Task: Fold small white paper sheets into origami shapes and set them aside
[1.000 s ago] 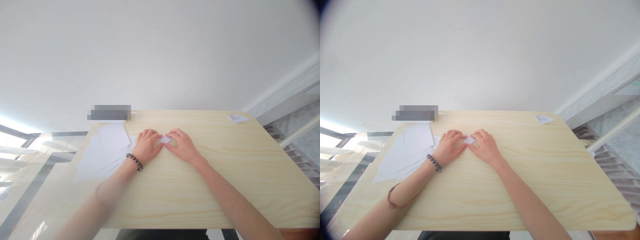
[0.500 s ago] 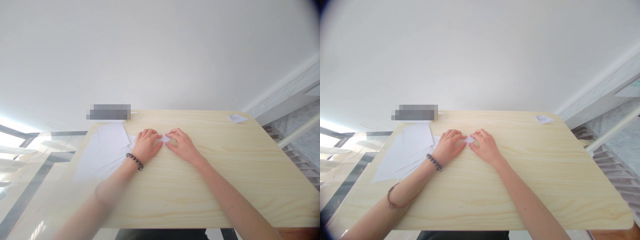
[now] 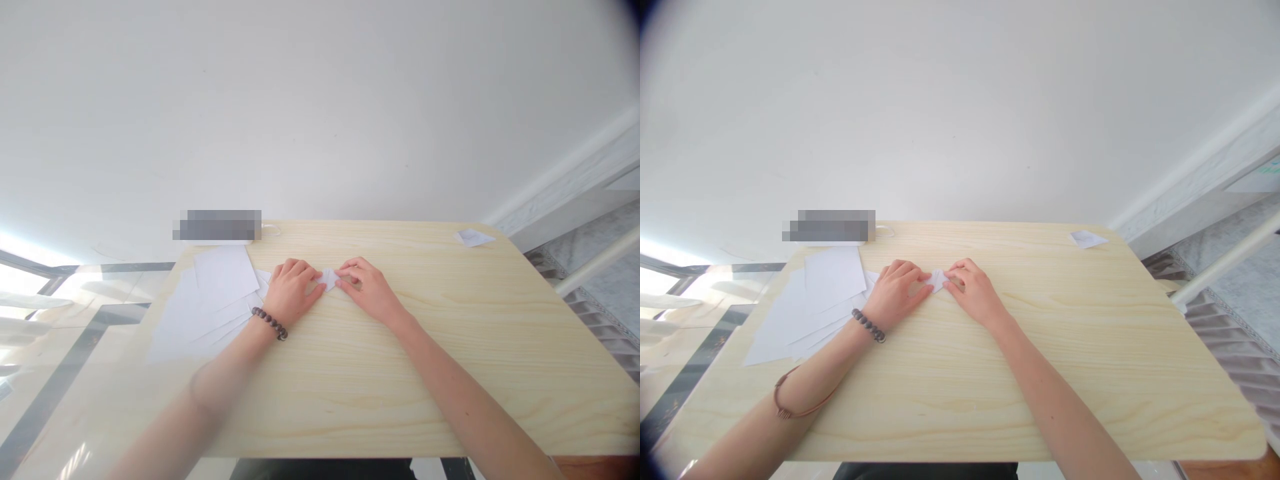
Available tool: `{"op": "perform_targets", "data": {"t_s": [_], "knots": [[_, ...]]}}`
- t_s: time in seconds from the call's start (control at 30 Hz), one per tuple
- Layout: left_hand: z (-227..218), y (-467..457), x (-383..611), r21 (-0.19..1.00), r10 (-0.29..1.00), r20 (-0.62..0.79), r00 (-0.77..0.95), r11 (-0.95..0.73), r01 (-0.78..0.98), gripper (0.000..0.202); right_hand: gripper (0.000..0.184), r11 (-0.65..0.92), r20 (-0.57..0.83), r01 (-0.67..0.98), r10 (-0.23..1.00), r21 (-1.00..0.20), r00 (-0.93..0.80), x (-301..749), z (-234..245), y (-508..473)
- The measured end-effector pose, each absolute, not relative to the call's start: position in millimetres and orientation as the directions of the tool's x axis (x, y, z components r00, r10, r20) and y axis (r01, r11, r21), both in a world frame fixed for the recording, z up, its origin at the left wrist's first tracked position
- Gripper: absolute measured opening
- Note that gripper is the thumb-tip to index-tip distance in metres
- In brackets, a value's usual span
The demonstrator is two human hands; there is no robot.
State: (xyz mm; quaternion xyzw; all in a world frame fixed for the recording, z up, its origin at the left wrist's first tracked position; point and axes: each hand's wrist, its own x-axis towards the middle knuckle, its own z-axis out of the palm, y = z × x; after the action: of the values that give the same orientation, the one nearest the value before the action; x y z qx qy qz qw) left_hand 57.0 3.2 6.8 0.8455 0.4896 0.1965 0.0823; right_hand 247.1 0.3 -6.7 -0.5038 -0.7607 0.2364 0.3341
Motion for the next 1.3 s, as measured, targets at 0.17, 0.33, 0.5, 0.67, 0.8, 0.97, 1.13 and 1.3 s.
{"op": "perform_targets", "data": {"t_s": [0.17,0.33,0.5,0.67,0.8,0.97,1.13,1.3], "knots": [[6.1,5.9,53.2,0.338,0.848,0.263,0.459,-0.527,0.780,0.022,0.019,0.362,0.261,0.613,0.932,-0.702,-0.251,247.9,-5.5,-0.2],[6.1,7.8,52.6,0.336,0.852,0.262,0.452,-0.520,0.785,0.022,0.019,0.376,0.260,0.569,0.925,-0.731,-0.277,249.0,-4.6,-0.4],[4.8,8.3,54.3,0.347,0.861,0.262,0.437,-0.506,0.789,0.022,0.019,0.391,0.274,0.570,0.919,-0.723,-0.283,248.4,-5.1,0.6],[2.3,9.6,53.8,0.368,0.864,0.267,0.428,-0.502,0.783,0.023,0.020,0.395,0.276,0.584,0.918,-0.709,-0.285,248.6,-5.9,1.1],[1.5,10.5,52.6,0.378,0.865,0.269,0.424,-0.500,0.779,0.022,0.021,0.389,0.268,0.587,0.920,-0.710,-0.286,248.3,-5.4,0.5],[3.0,9.9,51.4,0.387,0.870,0.262,0.419,-0.492,0.780,0.023,0.022,0.393,0.262,0.587,0.918,-0.708,-0.299,248.8,-4.8,0.7],[4.7,8.6,51.8,0.398,0.880,0.256,0.401,-0.474,0.785,0.022,0.024,0.420,0.281,0.583,0.906,-0.696,-0.317,249.9,-3.6,0.8],[3.6,8.3,51.7,0.395,0.878,0.257,0.404,-0.477,0.785,0.023,0.025,0.417,0.276,0.579,0.906,-0.700,-0.320,250.6,-3.2,0.3]]}}
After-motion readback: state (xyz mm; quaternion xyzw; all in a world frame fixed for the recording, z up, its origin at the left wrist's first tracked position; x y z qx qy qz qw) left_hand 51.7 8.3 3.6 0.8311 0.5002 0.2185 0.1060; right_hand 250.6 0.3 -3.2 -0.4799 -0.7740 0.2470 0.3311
